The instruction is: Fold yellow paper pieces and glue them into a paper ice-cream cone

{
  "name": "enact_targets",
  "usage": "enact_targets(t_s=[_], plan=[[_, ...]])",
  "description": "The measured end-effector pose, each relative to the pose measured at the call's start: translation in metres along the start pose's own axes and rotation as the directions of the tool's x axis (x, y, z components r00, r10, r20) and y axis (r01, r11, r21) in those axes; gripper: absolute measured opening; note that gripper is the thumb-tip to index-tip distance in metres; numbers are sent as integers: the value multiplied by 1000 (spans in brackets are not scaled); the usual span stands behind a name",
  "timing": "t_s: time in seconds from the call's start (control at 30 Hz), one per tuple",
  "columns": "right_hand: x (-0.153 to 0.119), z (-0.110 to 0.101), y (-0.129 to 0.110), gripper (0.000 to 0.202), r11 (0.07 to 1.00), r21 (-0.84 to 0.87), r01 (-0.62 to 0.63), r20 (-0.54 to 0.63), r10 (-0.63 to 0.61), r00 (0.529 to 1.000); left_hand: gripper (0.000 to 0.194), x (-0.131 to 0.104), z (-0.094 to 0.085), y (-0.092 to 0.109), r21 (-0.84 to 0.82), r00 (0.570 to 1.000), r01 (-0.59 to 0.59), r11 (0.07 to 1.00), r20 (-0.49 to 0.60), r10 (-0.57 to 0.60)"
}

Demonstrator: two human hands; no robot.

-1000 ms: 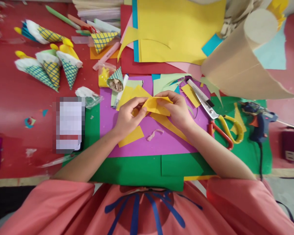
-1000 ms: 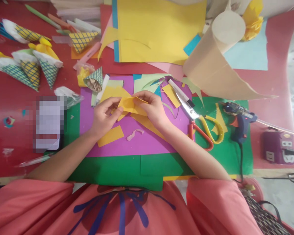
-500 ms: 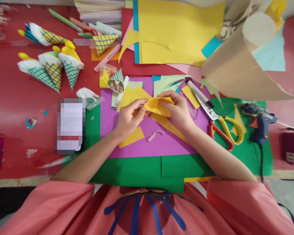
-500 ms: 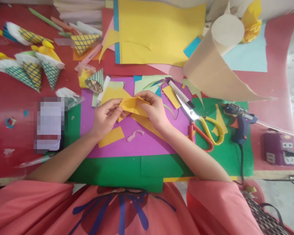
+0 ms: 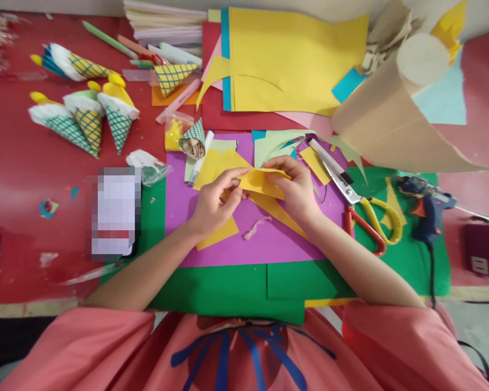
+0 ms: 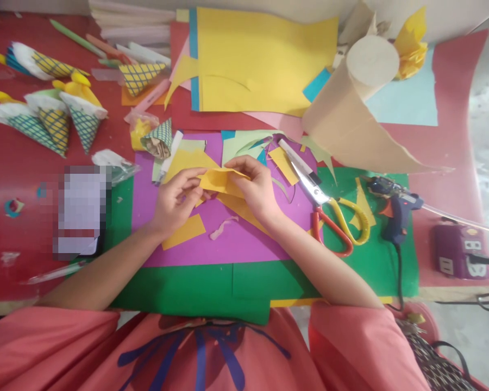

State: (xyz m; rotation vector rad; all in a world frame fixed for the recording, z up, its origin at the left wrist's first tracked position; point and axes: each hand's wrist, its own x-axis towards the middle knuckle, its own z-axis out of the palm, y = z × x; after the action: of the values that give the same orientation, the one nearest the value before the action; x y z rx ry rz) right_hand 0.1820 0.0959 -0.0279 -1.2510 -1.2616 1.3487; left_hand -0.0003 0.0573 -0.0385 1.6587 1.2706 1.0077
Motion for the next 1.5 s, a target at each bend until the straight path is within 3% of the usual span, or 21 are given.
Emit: enact_targets(t_s=[0.13, 0.3, 0.93, 1.07, 1.37, 1.5], plan=[[0, 0, 0, 12, 1000, 25, -2, -19, 2, 1000, 35, 0, -1, 0, -51, 1000, -14, 999, 25, 15], [-1, 0, -2, 10, 999, 42, -25, -18, 26, 1000, 33, 2, 1, 0, -16, 999, 28, 999, -18, -29], [0, -3, -7, 19, 982, 120, -144, 170, 123, 978, 32, 2, 3, -4, 9, 996, 17, 1000, -84, -17], [-1, -1, -8, 23, 982, 122, -141, 173, 119, 978, 33, 3, 1, 0, 48, 997, 24, 999, -73, -20], [-4, 4, -11, 38, 981, 105, -160, 295, 123, 948, 28, 2, 3, 1, 45, 999, 19, 999, -36, -17], [-3, 5, -13, 38, 990, 82, -112, 281, 84, 956, 27, 3, 3, 3, 68, 999, 9, 998, -42, -6]])
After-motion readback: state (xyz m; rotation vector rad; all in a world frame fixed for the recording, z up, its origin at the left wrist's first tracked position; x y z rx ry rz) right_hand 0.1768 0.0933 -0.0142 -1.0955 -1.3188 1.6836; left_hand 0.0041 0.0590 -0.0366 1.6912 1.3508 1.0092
